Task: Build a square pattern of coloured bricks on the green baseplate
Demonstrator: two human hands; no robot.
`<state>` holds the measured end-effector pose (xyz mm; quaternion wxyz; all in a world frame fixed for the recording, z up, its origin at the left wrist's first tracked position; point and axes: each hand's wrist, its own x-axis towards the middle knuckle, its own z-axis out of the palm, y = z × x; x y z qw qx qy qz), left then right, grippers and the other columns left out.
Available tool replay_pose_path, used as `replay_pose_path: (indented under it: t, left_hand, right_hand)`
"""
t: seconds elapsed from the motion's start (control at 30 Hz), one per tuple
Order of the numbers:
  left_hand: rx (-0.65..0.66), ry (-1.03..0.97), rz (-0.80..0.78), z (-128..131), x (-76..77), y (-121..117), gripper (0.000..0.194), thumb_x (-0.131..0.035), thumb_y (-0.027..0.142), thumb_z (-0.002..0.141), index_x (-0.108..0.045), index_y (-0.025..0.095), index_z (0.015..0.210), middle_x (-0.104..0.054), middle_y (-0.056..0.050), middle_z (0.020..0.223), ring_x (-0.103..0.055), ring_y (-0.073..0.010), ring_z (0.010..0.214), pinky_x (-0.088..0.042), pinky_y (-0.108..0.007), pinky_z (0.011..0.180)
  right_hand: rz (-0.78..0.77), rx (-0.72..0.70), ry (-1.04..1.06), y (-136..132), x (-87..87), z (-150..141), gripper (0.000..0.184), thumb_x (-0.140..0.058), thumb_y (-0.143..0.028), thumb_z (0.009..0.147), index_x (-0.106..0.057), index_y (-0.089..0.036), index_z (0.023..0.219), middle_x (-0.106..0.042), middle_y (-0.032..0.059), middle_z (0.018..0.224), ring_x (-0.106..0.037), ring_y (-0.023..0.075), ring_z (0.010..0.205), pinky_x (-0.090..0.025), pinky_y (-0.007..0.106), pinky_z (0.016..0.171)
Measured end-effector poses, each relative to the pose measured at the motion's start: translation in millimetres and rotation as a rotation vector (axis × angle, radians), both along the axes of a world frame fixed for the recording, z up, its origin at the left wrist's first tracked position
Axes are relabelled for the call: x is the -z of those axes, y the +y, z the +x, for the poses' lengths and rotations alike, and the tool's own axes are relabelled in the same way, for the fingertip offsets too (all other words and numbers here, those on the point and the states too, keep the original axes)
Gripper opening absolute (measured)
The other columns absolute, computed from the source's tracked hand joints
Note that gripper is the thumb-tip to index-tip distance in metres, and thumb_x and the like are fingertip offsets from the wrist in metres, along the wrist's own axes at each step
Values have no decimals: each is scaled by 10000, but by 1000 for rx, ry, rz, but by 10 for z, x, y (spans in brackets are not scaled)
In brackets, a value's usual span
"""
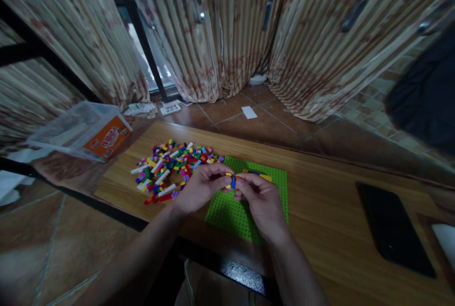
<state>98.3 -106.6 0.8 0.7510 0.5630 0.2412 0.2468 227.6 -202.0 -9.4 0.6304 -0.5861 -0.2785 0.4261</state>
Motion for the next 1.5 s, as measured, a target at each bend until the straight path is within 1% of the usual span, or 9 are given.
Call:
replay_pose_path:
  t: [0.13, 0.23, 0.37, 0.6, 0.77, 1.1, 1.27, 1.37, 1.5]
  left_hand:
    - [-19, -36, -94, -68, -18, 31, 371, -791, 404, 701, -664, 107, 882, -644, -22, 774, -566, -93, 639, -466, -245, 645]
    - [-79, -6, -100, -117, 5, 73, 343, -793, 372, 698, -657, 114, 878, -632, -5, 743, -559, -84, 616, -453, -224, 613]
    - [-115, 81, -52, -230, 61, 191, 207, -700, 284, 764, -655, 124, 888, -614, 9, 711, -530, -79, 560, -435, -211, 554]
    - [-281, 280, 239, -551, 62, 437, 151, -612, 179, 783, -714, 124, 880, -639, 1, 713, -531, -98, 619, -433, -204, 597]
    - [-196, 312, 256, -618, 39, 418, 194, -597, 167, 788, -724, 120, 927, -648, 2, 696, -519, -97, 582, -421, -205, 572]
    - [-41, 205, 228, -513, 56, 295, 138, -617, 198, 800, -694, 116, 879, -692, -38, 786, -613, -143, 701, -485, -246, 650]
    - [4, 144, 39, -511, -16, 308, 167, -659, 234, 784, -696, 103, 880, -660, -29, 711, -570, -104, 619, -458, -219, 601]
    - [-64, 104, -77, -520, -59, 331, 182, -700, 206, 737, -688, 107, 890, -641, -8, 700, -575, -86, 601, -476, -213, 619]
    - [-154, 139, -78, -502, -86, 327, 221, -649, 114, 736, -678, 120, 954, -639, 0, 766, -585, -82, 609, -499, -233, 645]
  right_hand:
    - [8, 29, 208, 40, -35, -85, 272, -859, -377, 615, -756, -226, 818, -704, -1, 735, -597, 97, 580, -548, 258, 570]
    - [-8, 36, 245, 106, -25, -154, 286, -865, -389, 601, -750, -228, 807, -691, -15, 721, -596, 84, 597, -547, 239, 597]
    - [-66, 37, 81, 221, 92, -259, 340, -828, -459, 628, -739, -208, 839, -697, 2, 726, -633, 129, 634, -579, 300, 634]
    - [-126, -157, -334, 331, 355, -466, 308, -670, -430, 775, -720, -227, 1002, -757, 52, 886, -715, 223, 734, -593, 402, 727]
    - [-103, -157, -361, 324, 351, -517, 360, -616, -462, 828, -703, -218, 1077, -760, 69, 949, -724, 228, 827, -584, 386, 770]
    - [-58, -79, -76, 342, 108, -528, 300, -763, -483, 701, -722, -208, 815, -649, -7, 630, -565, 129, 567, -478, 249, 515]
    - [-64, -81, -54, 314, 129, -492, 284, -753, -477, 702, -731, -221, 824, -671, 0, 657, -573, 133, 572, -476, 258, 523]
    - [-87, -85, -202, 306, 196, -498, 289, -707, -468, 738, -729, -205, 855, -701, 25, 704, -606, 158, 595, -498, 293, 564]
    - [-60, -138, -680, 292, 261, -536, 168, -609, -315, 818, -734, -219, 877, -737, 66, 893, -677, 215, 813, -517, 366, 784]
